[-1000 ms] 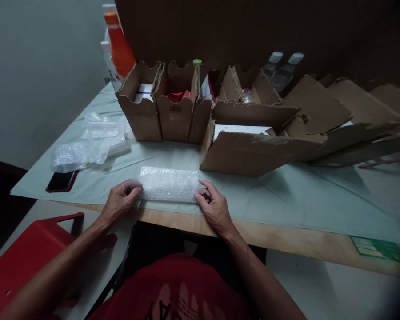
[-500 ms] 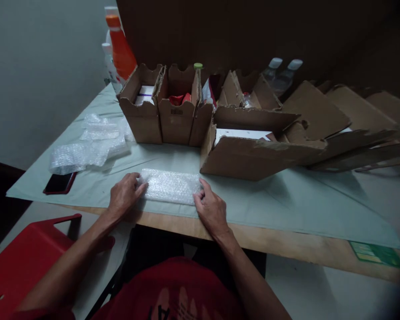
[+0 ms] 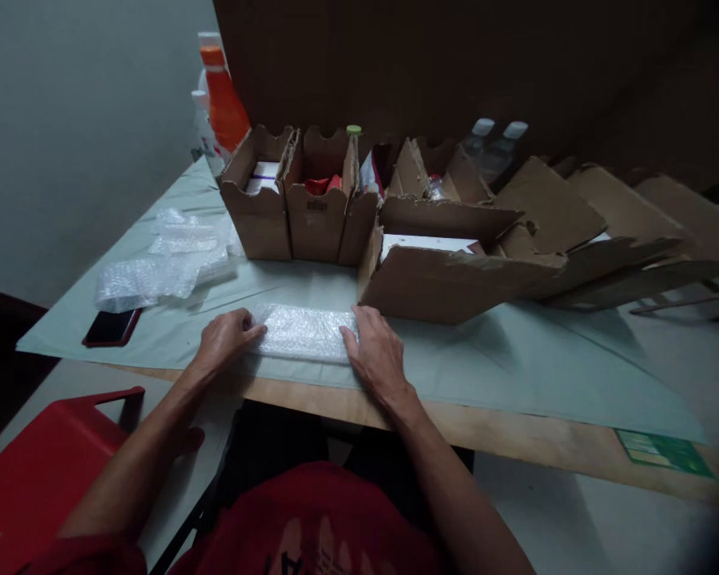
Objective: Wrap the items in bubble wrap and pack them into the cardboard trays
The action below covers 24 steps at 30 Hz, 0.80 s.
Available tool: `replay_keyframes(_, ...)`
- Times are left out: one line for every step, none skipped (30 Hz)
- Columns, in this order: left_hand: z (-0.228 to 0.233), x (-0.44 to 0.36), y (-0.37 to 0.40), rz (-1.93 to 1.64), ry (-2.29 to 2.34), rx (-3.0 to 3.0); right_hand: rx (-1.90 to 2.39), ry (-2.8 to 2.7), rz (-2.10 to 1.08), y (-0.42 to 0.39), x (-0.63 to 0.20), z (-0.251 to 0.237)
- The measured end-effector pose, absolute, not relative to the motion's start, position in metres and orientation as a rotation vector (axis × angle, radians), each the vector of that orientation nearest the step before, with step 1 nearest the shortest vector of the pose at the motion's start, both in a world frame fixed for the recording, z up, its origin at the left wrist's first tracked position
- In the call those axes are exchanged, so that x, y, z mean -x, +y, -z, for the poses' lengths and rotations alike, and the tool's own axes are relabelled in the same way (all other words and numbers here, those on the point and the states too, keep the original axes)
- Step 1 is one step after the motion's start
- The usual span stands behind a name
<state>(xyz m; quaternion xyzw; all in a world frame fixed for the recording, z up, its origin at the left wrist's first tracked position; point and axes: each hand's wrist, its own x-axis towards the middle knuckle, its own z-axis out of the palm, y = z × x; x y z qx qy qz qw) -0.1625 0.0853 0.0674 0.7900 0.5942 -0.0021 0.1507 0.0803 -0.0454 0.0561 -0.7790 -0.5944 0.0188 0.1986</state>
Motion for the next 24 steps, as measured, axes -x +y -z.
replay_keyframes(-0.068,0.162,0.085,0.0,1.706,-2.263,2.173,-1.704,-0.038,-0.04,-0.079,-0.057)
replay_keyframes(-0.068,0.162,0.084,-0.013,1.706,-2.258,2.176,-1.743,-0.031,-0.035,-0.077,-0.057)
replay_keyframes(-0.068,0.161,0.083,-0.032,1.707,-2.253,2.188,-1.773,-0.029,-0.03,-0.076,-0.056)
replay_keyframes(-0.067,0.161,0.081,-0.056,1.706,-2.25,2.207,-1.796,-0.031,-0.026,-0.075,-0.055)
replay_keyframes(-0.067,0.16,0.079,-0.085,1.702,-2.246,2.227,-1.81,-0.037,-0.023,-0.074,-0.053)
replay_keyframes(-0.066,0.16,0.077,-0.118,1.695,-2.241,2.248,-1.817,-0.051,-0.021,-0.074,-0.052)
replay_keyframes(-0.065,0.159,0.075,-0.15,1.686,-2.234,2.264,-1.817,-0.072,-0.02,-0.075,-0.051)
replay_keyframes(-0.064,0.159,0.073,-0.181,1.676,-2.228,2.268,-1.812,-0.101,-0.021,-0.076,-0.051)
replay_keyframes(-0.063,0.159,0.071,-0.213,1.662,-2.223,2.261,-1.802,-0.132,-0.022,-0.077,-0.052)
replay_keyframes(-0.063,0.16,0.069,-0.248,1.648,-2.215,2.241,-1.786,-0.159,-0.025,-0.079,-0.053)
replay_keyframes(-0.063,0.16,0.068,-0.286,1.629,-2.203,2.207,-1.764,-0.185,-0.03,-0.081,-0.055)
replay_keyframes(-0.064,0.161,0.068,-0.327,1.601,-2.191,2.161,-1.734,-0.214,-0.036,-0.083,-0.058)
replay_keyframes(-0.067,0.162,0.068,-0.373,1.564,-2.181,2.106,-1.696,-0.255,-0.043,-0.084,-0.061)
replay_keyframes(-0.069,0.163,0.07,-0.42,1.519,-2.176,2.049,-1.652,-0.312,-0.052,-0.085,-0.065)
replay_keyframes(-0.073,0.164,0.072,-0.463,1.467,-2.18,1.993,-1.605,-0.379,-0.062,-0.085,-0.068)
replay_keyframes(-0.076,0.163,0.075,-0.496,1.415,-2.197,1.944,-1.558,-0.445,-0.073,-0.084,-0.071)
replay_keyframes(-0.08,0.161,0.08,-0.516,1.364,-2.227,1.908,-1.514,-0.5,-0.083,-0.082,-0.073)
replay_keyframes(-0.082,0.157,0.084,-0.524,1.315,-2.268,1.887,-1.481,-0.538,-0.092,-0.079,-0.074)
replay_keyframes(-0.083,0.15,0.09,-0.519,1.263,-2.321,1.879,-1.464,-0.558,-0.101,-0.075,-0.073)
replay_keyframes(-0.082,0.142,0.095,-0.507,1.21,-2.388,1.881,-1.463,-0.562,-0.108,-0.07,-0.071)
replay_keyframes(-0.079,0.131,0.1,-0.497,1.159,-2.458,1.887,-1.479,-0.558,-0.113,-0.065,-0.068)
replay_keyframes(-0.075,0.12,0.104,-0.489,1.116,-2.523,1.894,-1.512,-0.548,-0.116,-0.061,-0.064)
replay_keyframes(-0.07,0.108,0.108,-0.488,1.085,-2.573,1.9,-1.552,-0.536,-0.118,-0.057,-0.06)
replay_keyframes(-0.064,0.097,0.109,-0.492,1.068,-2.609,1.902,-1.59,-0.523,-0.118,-0.054,-0.056)
